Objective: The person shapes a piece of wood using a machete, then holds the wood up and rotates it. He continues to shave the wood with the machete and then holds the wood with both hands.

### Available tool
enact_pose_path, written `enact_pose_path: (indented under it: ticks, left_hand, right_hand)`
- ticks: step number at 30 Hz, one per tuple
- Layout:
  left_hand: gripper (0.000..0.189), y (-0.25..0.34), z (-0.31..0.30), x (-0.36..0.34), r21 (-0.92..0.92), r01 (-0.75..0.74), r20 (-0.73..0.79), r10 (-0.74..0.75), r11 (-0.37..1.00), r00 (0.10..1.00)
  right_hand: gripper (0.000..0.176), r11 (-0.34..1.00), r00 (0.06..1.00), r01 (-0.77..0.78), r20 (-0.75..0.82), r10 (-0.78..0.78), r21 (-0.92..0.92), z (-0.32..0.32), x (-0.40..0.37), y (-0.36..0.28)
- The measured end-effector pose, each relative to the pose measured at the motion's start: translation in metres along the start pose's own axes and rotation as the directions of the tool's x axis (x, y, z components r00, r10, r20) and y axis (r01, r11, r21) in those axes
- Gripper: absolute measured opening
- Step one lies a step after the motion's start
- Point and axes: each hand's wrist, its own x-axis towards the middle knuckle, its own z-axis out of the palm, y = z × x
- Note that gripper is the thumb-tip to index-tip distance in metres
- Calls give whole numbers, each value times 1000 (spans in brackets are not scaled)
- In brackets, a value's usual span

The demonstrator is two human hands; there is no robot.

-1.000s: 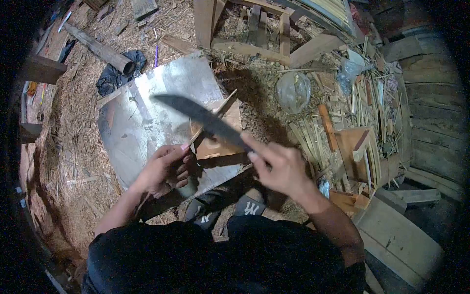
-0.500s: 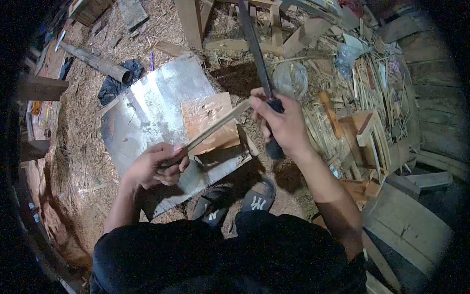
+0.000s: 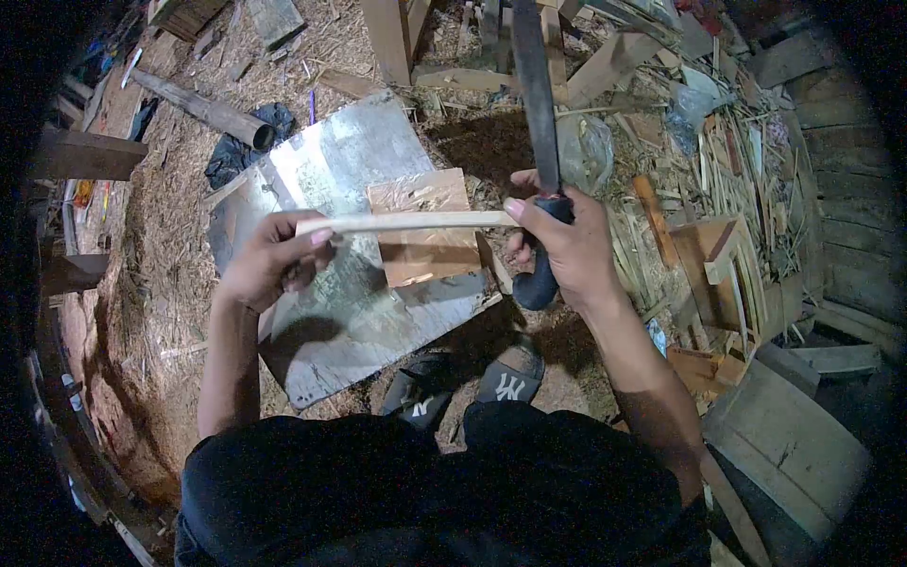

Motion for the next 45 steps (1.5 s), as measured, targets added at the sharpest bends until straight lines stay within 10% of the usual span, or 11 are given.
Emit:
enact_pose_path:
  ticks: [8, 27, 39, 45]
  left_hand:
    - [30, -3, 25, 17, -376, -167, -194, 98, 912, 976]
    - [28, -2, 57, 29, -161, -138, -133, 117, 977, 984]
    - [40, -9, 51, -2, -390, -86, -34, 79, 917, 996]
    - [56, -3, 52, -16, -130, -70, 11, 72, 989, 997]
  right_hand:
    - [37, 1000, 999, -2, -41, 3, 30, 7, -16, 15]
    - [23, 995, 995, -60, 82, 53, 84, 47, -39, 11]
    - [40, 993, 999, -22, 41, 27, -116, 17, -49, 37]
    - [62, 980, 993, 104, 67, -94, -171, 13, -61, 37]
